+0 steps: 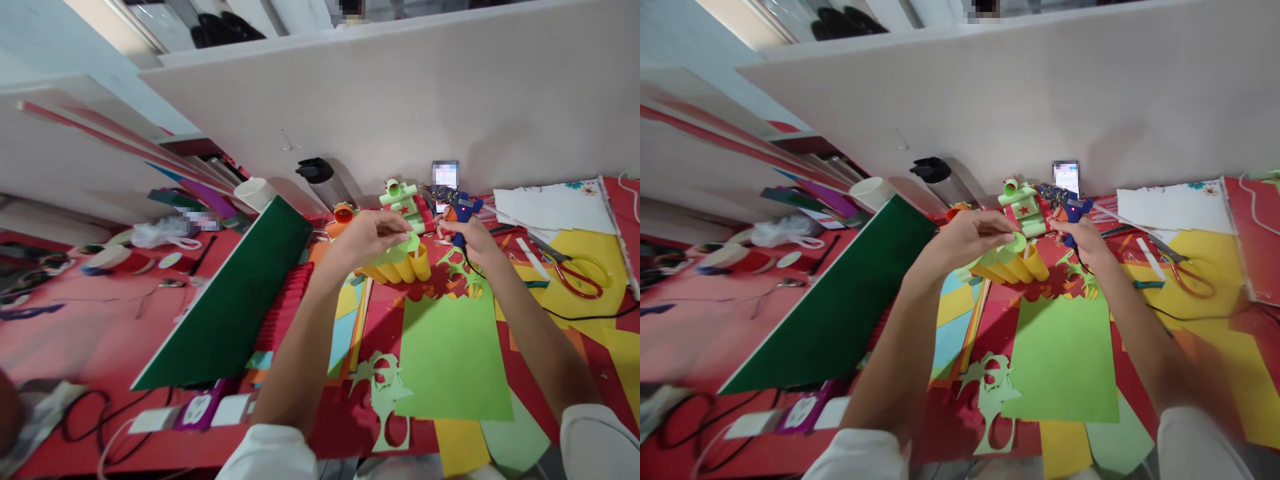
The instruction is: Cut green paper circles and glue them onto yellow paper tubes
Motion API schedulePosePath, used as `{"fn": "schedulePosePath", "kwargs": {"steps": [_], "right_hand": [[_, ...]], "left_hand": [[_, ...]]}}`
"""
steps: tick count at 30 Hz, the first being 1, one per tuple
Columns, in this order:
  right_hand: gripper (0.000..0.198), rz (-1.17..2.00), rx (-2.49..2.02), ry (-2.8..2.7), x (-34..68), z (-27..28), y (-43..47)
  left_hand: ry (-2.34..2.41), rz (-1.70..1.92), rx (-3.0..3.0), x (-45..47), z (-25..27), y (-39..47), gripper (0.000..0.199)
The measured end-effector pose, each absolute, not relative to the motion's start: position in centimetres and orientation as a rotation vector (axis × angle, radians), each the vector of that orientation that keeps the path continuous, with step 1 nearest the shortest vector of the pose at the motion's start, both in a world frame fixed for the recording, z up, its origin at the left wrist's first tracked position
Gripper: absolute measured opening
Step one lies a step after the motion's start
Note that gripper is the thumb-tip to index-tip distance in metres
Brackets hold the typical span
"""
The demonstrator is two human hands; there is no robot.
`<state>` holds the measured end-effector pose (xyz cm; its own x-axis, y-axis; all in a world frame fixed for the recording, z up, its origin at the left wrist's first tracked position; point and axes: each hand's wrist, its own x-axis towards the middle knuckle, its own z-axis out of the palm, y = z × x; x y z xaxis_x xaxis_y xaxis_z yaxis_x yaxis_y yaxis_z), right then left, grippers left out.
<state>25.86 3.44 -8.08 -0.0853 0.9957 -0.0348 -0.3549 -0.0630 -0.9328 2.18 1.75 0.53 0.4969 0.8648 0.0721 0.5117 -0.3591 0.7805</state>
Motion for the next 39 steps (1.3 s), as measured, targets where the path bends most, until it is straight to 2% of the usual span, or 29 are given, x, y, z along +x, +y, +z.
{"fn": "schedulePosePath", "kwargs": {"steps": [18, 24, 30, 39], "right_hand": [[0.038, 1.456, -0.915, -0.977, 26.1, -8.2, 3.6], [0.038, 1.449, -0.936, -0.96, 26.1, -8.6, 3.8], [0.034, 1.455, -0.915, -0.985, 26.2, -8.8, 3.8], [0.035, 1.449, -0.937, -0.987, 26.2, -8.7, 3.8]], "left_hand": [[1.241, 0.468, 2.205, 3.6, -1.3, 2.8, 0.018], [1.181, 0.491, 2.186, 3.4, -1.6, 2.9, 0.017], [1.054, 0.534, 2.063, 2.5, -1.6, 3.9, 0.026], [0.972, 0.473, 1.986, 2.7, -0.5, 4.1, 0.022]]}}
